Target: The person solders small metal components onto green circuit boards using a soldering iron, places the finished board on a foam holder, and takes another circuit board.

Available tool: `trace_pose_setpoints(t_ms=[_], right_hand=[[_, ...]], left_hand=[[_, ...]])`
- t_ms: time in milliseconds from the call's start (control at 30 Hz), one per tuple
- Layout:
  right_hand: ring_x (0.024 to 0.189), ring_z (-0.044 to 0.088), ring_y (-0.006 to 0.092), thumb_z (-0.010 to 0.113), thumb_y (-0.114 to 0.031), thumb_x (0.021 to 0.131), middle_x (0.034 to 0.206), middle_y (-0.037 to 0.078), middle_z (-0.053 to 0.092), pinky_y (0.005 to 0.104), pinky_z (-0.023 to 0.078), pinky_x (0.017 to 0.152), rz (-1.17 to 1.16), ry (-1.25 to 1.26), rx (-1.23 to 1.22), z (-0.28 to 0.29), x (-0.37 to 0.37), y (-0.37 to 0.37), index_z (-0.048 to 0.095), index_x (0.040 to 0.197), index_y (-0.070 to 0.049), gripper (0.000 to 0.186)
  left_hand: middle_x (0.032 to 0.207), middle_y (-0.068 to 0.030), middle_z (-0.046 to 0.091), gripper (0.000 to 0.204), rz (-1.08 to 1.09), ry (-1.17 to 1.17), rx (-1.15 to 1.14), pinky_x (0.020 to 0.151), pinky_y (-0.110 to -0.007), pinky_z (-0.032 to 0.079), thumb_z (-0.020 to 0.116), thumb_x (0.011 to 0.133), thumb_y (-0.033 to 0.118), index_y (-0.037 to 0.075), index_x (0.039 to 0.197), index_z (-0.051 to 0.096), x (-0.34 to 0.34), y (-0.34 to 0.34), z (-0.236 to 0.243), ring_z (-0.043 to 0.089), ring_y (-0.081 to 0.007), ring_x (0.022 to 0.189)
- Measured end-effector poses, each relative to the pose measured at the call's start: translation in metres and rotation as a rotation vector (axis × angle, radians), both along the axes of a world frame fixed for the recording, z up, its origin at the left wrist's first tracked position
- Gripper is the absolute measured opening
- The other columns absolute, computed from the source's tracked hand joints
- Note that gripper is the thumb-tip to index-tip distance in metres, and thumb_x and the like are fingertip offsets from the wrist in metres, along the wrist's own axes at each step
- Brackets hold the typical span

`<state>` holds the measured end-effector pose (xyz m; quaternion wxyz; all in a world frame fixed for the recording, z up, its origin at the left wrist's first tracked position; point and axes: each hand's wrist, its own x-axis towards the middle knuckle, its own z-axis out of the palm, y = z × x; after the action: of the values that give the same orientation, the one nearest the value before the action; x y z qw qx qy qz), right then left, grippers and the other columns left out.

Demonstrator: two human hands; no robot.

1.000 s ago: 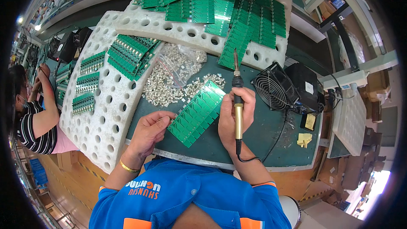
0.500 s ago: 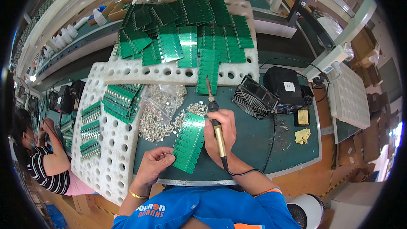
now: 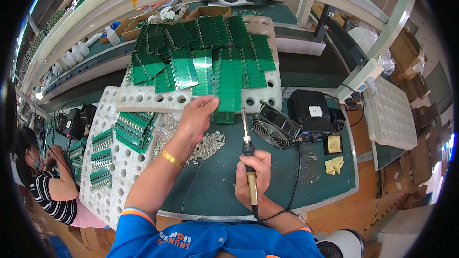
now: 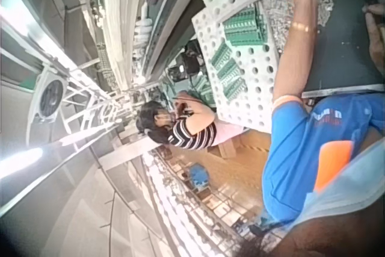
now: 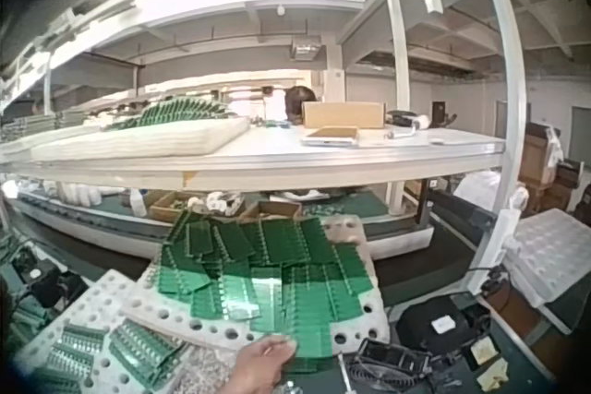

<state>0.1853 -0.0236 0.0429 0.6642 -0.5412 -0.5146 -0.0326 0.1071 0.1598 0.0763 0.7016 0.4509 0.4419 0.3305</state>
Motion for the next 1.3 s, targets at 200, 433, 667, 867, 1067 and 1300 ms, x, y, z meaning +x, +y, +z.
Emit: trace_pose_setpoints(t_ms=[200,433,667,867,1067,1300], right_hand=[[0.080,0.053,0.0223,0.064,0.004,0.086,0.095,0.013,0.056,0.0316,0.046,0.072,0.029,0.037,0.003,0.000,-0.007,-0.005,0.056,0.108,-0.004,0.025],[0.083,0.056,0.0225,0.064,0.002,0.087,0.099,0.014,0.060,0.0329,0.047,0.073,0.106,0.045,-0.021,0.004,0.000,-0.008,0.054,0.110,-0.006,0.026],[0.081,0.054,0.0220,0.064,0.000,0.089,0.097,0.013,0.056,0.0334,0.047,0.071,0.146,-0.033,0.048,0.006,0.000,-0.008,0.054,0.111,-0.007,0.026],[0.079,0.054,0.0214,0.064,0.000,0.089,0.097,0.013,0.055,0.0335,0.046,0.070,0.129,-0.046,0.062,0.006,-0.003,-0.011,0.053,0.111,-0.007,0.026],[0.074,0.053,0.0208,0.065,0.004,0.086,0.094,0.013,0.053,0.0328,0.044,0.065,0.157,-0.050,0.108,0.012,-0.003,-0.012,0.053,0.108,-0.006,0.027],[0.076,0.053,0.0209,0.065,0.003,0.086,0.095,0.013,0.053,0.0318,0.045,0.065,0.168,-0.035,0.124,0.015,0.007,-0.015,0.053,0.109,-0.006,0.027]], left_hand=[[0.085,-0.0025,0.064,0.037,0.065,0.000,0.108,0.040,-0.023,0.024,0.070,0.091,0.022,0.000,0.120,0.061,0.058,0.059,0.002,0.034,-0.0037,0.047],[0.090,-0.0040,0.068,0.036,0.000,0.246,0.449,0.072,-0.027,0.048,0.068,0.088,0.013,-0.005,0.118,0.060,0.027,0.040,-0.025,0.059,-0.0111,0.080],[0.084,-0.0166,0.066,0.042,0.001,0.847,0.919,0.071,-0.041,0.052,0.080,0.077,0.024,-0.002,0.105,0.061,0.003,0.010,-0.028,0.066,-0.0321,0.079],[0.089,-0.0184,0.068,0.044,0.080,0.872,0.830,0.074,-0.044,0.052,0.080,0.076,0.028,-0.001,0.103,0.061,0.017,0.009,-0.035,0.066,-0.0359,0.084],[0.075,-0.0139,0.067,0.031,0.152,0.810,0.841,0.064,-0.039,0.050,0.080,0.077,0.022,0.000,0.091,0.063,0.019,0.014,-0.055,0.066,-0.0278,0.070],[0.069,0.0023,0.058,0.019,0.052,0.062,0.219,0.050,-0.023,0.037,0.079,0.081,0.015,0.004,0.077,0.064,0.018,0.038,-0.048,0.048,-0.0058,0.057]])
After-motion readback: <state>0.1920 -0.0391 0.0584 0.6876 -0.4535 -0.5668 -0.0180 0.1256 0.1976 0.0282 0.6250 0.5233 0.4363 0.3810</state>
